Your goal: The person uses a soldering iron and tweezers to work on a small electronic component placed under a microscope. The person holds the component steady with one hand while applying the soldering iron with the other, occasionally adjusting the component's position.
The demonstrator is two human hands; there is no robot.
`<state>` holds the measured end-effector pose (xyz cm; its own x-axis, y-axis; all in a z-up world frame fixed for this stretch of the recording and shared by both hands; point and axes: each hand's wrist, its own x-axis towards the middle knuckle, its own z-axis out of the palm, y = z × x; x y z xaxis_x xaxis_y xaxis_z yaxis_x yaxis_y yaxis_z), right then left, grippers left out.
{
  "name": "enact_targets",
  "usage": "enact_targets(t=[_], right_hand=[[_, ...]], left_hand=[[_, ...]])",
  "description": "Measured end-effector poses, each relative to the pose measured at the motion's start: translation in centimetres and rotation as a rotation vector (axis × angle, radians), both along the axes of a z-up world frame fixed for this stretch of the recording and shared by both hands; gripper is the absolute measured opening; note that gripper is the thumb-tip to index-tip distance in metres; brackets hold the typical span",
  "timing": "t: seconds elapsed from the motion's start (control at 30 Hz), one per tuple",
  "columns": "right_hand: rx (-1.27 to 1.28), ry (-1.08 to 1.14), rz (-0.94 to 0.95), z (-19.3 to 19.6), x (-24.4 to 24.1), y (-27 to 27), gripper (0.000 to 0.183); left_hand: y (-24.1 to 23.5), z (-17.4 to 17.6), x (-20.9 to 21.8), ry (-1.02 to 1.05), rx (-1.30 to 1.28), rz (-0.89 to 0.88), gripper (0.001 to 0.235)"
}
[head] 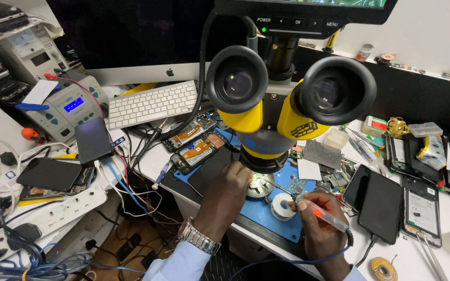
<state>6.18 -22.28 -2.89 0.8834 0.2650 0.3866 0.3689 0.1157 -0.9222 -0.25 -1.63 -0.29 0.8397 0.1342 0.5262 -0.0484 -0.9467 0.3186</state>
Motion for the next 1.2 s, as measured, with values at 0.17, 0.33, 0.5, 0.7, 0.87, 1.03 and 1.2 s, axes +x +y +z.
enact_targets(t=[0.17,0.33,0.5,0.7,0.87,1.03,1.2], right_hand=[[-0.069,-0.005,-0.051,0.0,0.0,0.0,0.023],[-0.078,-0.016,-0.145,0.0,-0.5,0.3,0.023],[-0.156,0.39,-0.275,0.7,-0.5,1.3,0.027],[-0.174,0.359,-0.067,-10.1,6.8,-0.8,0.038],[-0.259,0.365,-0.153,-4.8,3.7,-0.1,0.033],[-0.404,0.313,-0.198,-4.6,3.5,0.1,0.037],[-0.382,0.353,-0.235,-3.3,2.7,0.3,0.036]], left_hand=[[0.0,0.0,0.0,-0.015,-0.019,-0.021,0.017],[0.0,0.3,0.0,-0.011,-0.023,-0.017,0.017],[1.0,-2.2,1.3,0.026,-0.104,-0.042,0.008],[2.0,-4.6,3.0,0.137,-0.113,-0.025,0.012],[1.6,-4.0,2.6,0.12,-0.127,-0.025,0.004],[2.1,-4.9,2.9,0.149,-0.11,-0.014,0.004],[2.0,-4.6,2.8,0.119,-0.105,-0.021,0.006]])
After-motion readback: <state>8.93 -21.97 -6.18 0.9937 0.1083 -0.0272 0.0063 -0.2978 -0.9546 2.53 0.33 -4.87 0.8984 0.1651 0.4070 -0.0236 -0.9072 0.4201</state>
